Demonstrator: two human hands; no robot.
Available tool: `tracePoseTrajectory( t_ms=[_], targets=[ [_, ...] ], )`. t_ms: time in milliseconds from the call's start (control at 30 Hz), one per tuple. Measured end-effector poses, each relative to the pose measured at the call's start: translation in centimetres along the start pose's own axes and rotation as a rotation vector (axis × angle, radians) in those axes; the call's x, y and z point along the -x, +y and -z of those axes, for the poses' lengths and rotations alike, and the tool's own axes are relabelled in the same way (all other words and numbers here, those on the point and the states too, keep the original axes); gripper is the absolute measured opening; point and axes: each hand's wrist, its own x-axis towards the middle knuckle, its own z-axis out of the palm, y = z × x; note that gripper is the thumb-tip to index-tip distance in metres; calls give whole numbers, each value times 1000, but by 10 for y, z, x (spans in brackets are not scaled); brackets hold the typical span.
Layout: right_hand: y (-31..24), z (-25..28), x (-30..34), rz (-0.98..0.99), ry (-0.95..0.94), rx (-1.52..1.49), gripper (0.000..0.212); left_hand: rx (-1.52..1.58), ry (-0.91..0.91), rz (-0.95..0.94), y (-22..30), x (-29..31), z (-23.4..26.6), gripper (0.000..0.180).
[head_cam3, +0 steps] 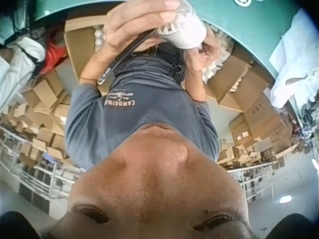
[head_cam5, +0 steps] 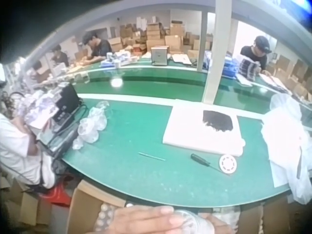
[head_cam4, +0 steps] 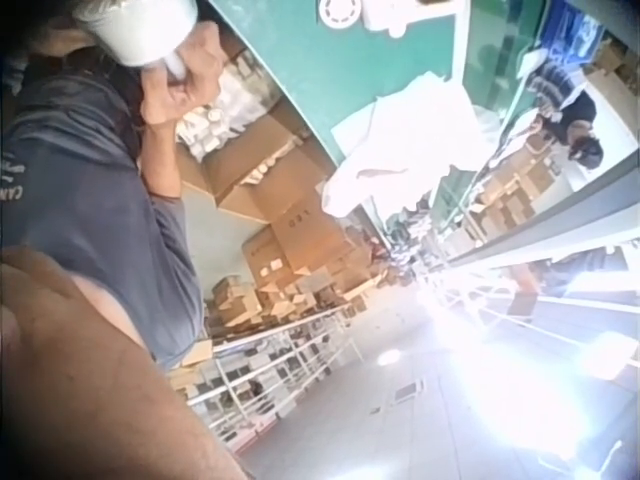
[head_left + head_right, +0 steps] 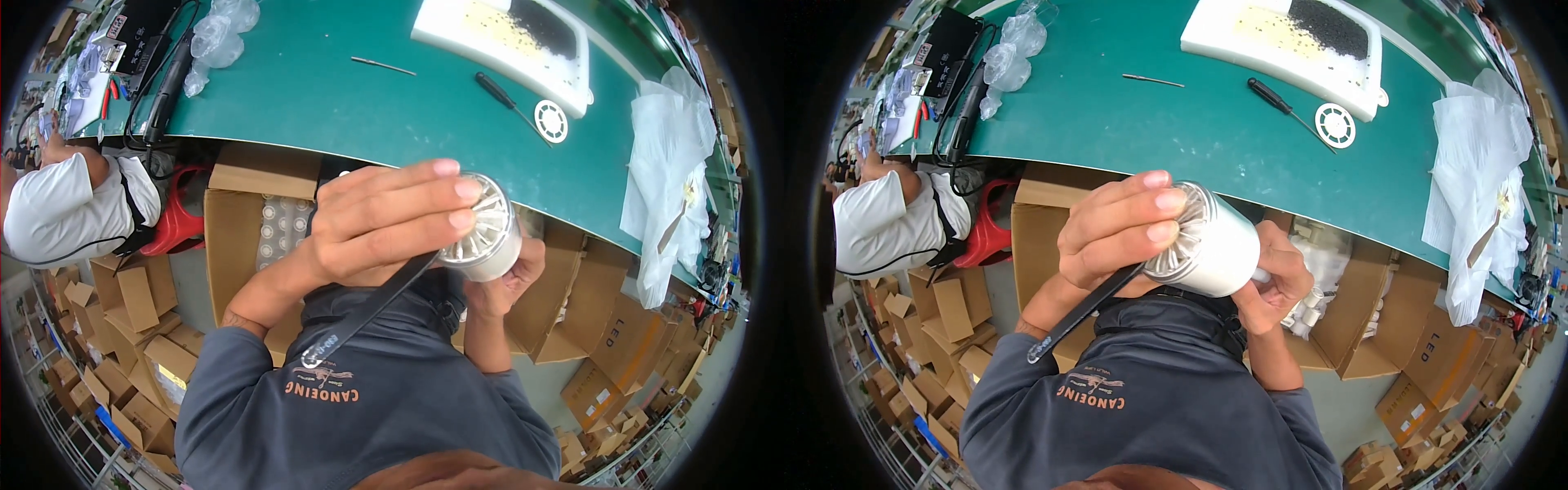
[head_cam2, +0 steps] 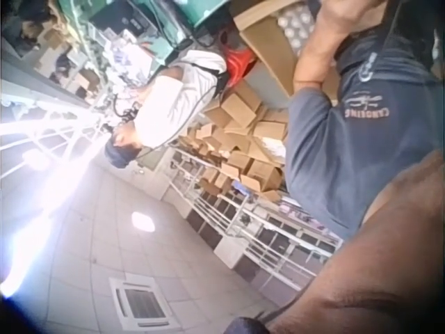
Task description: The person assembles an electronic component by inserting a circuit board into a plastic housing, then applying adhesive with an adhesive applicator.
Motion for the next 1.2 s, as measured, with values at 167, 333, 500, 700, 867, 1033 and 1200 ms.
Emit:
tracePoseTrajectory(
  t_ms=[167,333,500,700,867,1033,1200],
  targets=[
    [0,4,-2,-5,-40,-26,26,1,87,-24,-2,1,-6,36],
    [-1,9,-3,-52,-52,-159,28,-42,-26,-156,-3,1,-2,35],
    [-1,9,-3,-81,-38,-185,29,-54,-41,-172,2,0,-7,44],
    [8,12,5,-114,36,-299,29,-64,-32,-189,0,-2,-10,44],
    [10,10,4,-122,36,-357,28,-79,-8,-191,-2,0,-12,43],
    [9,12,-1,-170,-2,-370,27,-75,-57,-127,2,2,-9,43],
    [10,12,-1,-176,-23,-403,26,-82,-50,-136,0,4,-11,44]
  ],
)
